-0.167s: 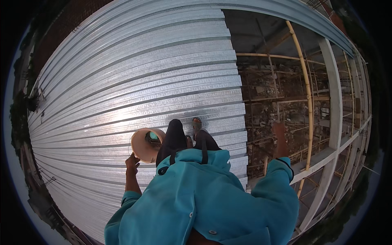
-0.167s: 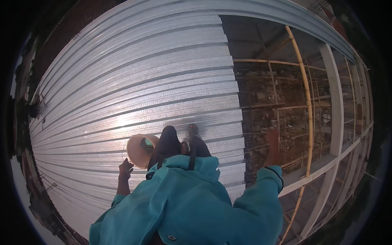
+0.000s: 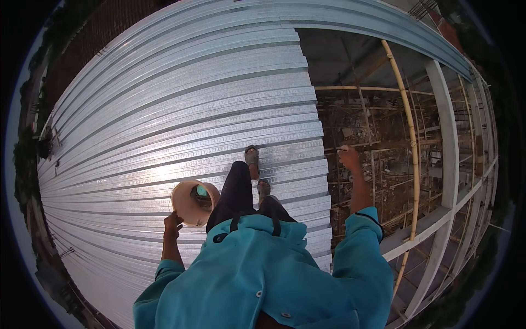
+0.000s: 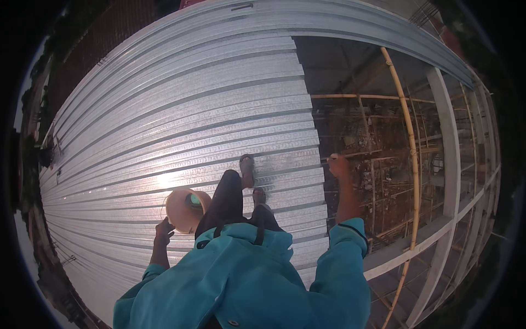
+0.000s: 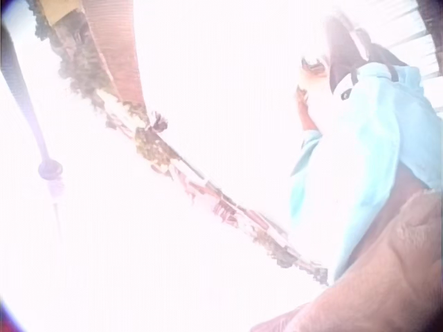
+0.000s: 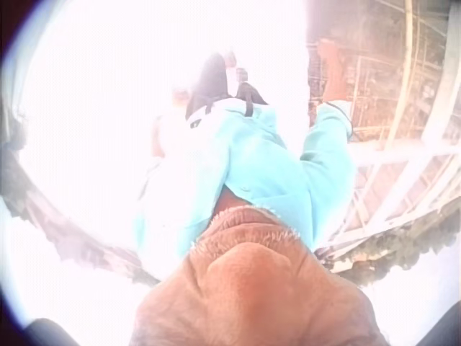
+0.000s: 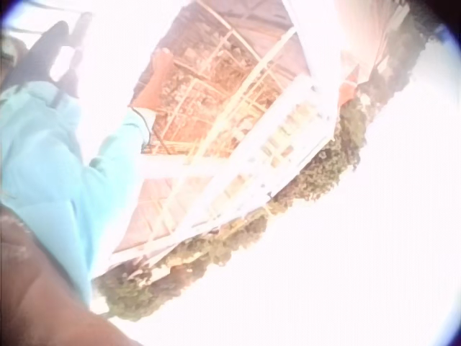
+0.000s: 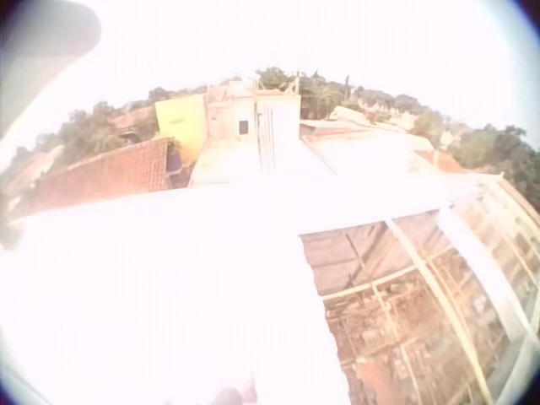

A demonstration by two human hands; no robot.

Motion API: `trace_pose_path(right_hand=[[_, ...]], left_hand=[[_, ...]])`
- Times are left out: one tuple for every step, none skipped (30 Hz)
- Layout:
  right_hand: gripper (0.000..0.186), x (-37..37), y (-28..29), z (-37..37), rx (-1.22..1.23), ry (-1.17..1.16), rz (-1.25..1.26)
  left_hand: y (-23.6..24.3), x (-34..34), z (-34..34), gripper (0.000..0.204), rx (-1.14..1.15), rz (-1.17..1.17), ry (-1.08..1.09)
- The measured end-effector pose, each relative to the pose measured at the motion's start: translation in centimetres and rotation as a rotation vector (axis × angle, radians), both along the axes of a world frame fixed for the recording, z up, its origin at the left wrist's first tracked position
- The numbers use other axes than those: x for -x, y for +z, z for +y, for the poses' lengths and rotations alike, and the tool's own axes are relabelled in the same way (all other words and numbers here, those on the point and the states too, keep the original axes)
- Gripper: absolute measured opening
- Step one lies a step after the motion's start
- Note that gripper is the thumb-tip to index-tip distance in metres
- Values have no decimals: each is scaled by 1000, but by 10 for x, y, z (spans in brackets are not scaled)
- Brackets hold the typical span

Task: The person walks along a corrugated metal roof and uses a hammer to drive nails from a bucket into the roof sheets. The person repeatedly picks nails, positions them, and hammers them into place while moving along the roof surface.

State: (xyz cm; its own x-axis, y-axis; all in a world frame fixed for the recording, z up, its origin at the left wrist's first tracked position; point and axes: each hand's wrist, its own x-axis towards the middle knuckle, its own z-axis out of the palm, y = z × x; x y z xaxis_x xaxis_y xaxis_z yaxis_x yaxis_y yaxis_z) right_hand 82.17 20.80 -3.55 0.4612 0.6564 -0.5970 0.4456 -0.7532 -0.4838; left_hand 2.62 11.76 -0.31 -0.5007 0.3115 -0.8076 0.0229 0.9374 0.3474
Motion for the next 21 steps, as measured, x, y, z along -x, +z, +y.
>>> trace_pose_path(right_hand=[[40, 17, 5, 50, -40, 149, -50], [40, 8, 2, 78, -97, 145, -39], [41, 1, -1, 107, -154, 142, -27], [41, -4, -9, 127, -190, 142, -11], [41, 2, 2, 161, -142, 69, 20], [40, 7, 23, 191, -88, -9, 37], [37, -12, 21, 215, -75, -124, 46], [34, -44, 10, 229, -50, -240, 55], [29, -64, -3, 239, -19, -298, 74], [26, -77, -15, 257, 3, -361, 99], [23, -89, -28, 273, -24, -383, 113], [22, -98, -44, 278, -33, -406, 123], [20, -98, -61, 274, -32, -433, 134], [18, -89, -76, 274, -124, -486, 335], [16, -77, -86, 279, -231, -530, 531], [15, -57, -97, 285, -224, -501, 546], [14, -26, -106, 292, -209, -470, 567], [14, 13, -103, 303, -97, -428, 517], [15, 44, -93, 312, 13, -386, 459], [16, 55, -92, 314, 54, -382, 484], [17, 67, -90, 315, 95, -379, 511]], left_hand=[[1, -1, 51, 35, -31, 16, -32], [-6, -9, 83, 36, -39, -11, -59], [-13, -17, 115, 36, -47, -37, -86], [-23, -22, 136, 37, -35, -60, -109], [-34, -12, 149, 36, -4, -21, -140], [-38, -15, 162, 34, 3, -18, -82], [-44, -25, 193, 33, 46, 18, -94], [-48, -38, 219, 31, 102, 52, -105], [-50, -41, 234, 31, 102, 34, -79], [-48, -40, 258, 30, 92, 22, -59], [-47, -39, 283, 29, 84, 7, -48], [-46, -39, 302, 30, 57, -6, -53], [-42, -40, 321, 30, 40, -17, -63], [-39, -43, 346, 30, 11, -32, -74], [-34, -46, 370, 31, 47, -29, -76], [-30, -52, 397, 31, 28, -48, -86], [-26, -56, 419, 32, 16, -59, -91], [-20, -53, 435, 32, 13, -54, -87], [-15, -57, 453, 32, 7, -45, -85], [-16, -71, 479, 32, -5, -52, -96], [-14, -84, 505, 32, -16, -57, -105]])
